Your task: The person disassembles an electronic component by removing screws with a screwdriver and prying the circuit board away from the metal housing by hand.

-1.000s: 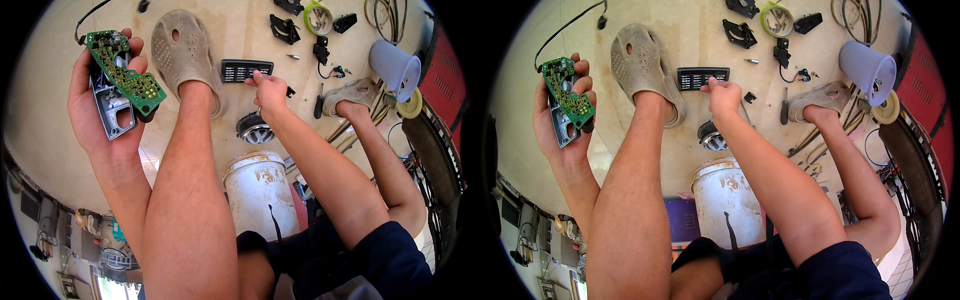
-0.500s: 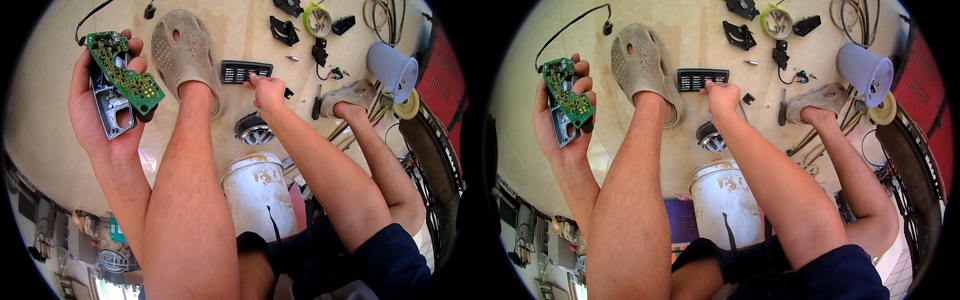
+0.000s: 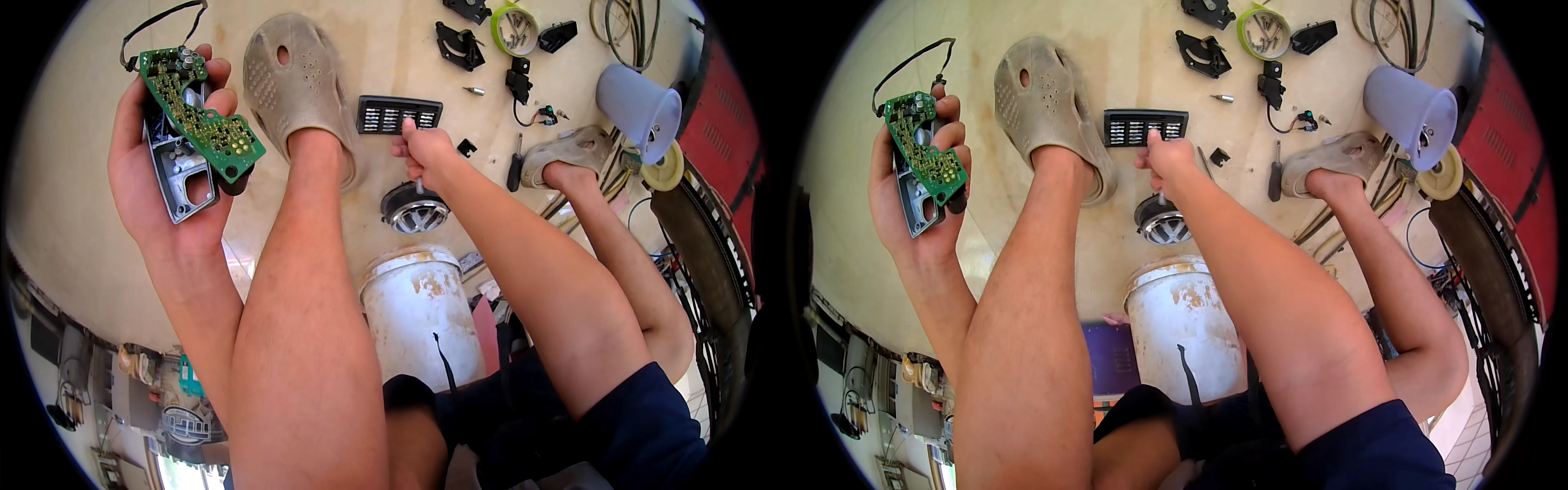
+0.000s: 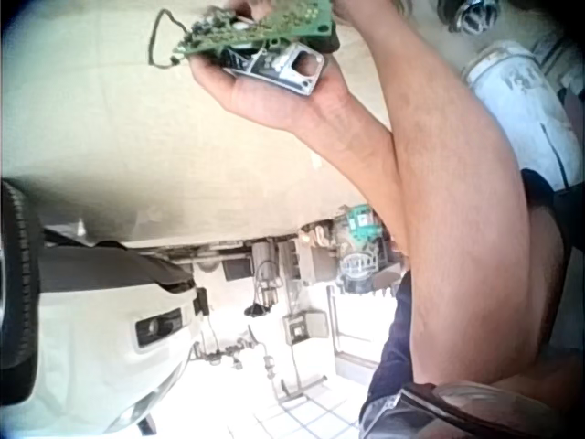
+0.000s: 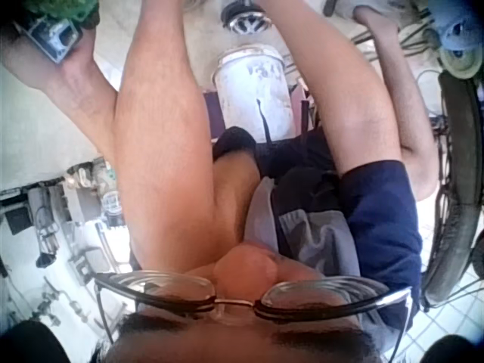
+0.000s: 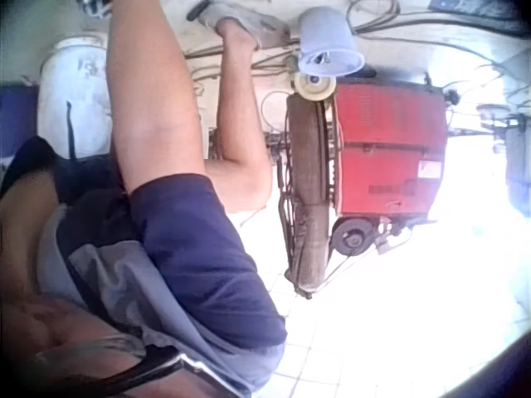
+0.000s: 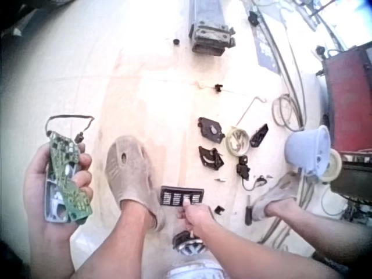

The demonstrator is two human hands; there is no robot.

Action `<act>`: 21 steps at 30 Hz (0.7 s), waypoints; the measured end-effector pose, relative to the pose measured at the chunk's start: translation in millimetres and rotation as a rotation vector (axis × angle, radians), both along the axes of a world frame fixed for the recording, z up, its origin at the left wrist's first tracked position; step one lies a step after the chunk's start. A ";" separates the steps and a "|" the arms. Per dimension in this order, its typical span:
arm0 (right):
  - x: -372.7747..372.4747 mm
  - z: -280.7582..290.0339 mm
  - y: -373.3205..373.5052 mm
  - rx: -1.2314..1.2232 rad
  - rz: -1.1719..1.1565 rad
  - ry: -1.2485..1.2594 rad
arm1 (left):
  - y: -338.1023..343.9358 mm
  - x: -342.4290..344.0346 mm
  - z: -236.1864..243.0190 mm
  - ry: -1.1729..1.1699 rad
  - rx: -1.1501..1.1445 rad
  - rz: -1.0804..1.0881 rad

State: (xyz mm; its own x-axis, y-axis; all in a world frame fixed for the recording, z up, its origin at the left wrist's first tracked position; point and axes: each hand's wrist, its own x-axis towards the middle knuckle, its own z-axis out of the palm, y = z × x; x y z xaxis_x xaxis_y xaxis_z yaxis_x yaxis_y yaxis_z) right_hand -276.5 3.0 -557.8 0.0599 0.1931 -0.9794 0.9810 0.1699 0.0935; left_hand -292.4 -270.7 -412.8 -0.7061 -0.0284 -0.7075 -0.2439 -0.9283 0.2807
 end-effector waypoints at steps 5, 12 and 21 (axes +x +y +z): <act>1.3 22.1 32.8 -0.222 -0.192 0.008 | -1.7 -2.2 0.2 0.042 -0.012 -0.053; -3.5 40.1 33.6 -0.207 -0.710 0.027 | 0.5 0.0 -1.2 0.001 -0.012 -0.048; -17.0 24.0 18.7 -0.140 -0.742 0.242 | -2.8 3.8 -4.6 0.000 0.041 -0.052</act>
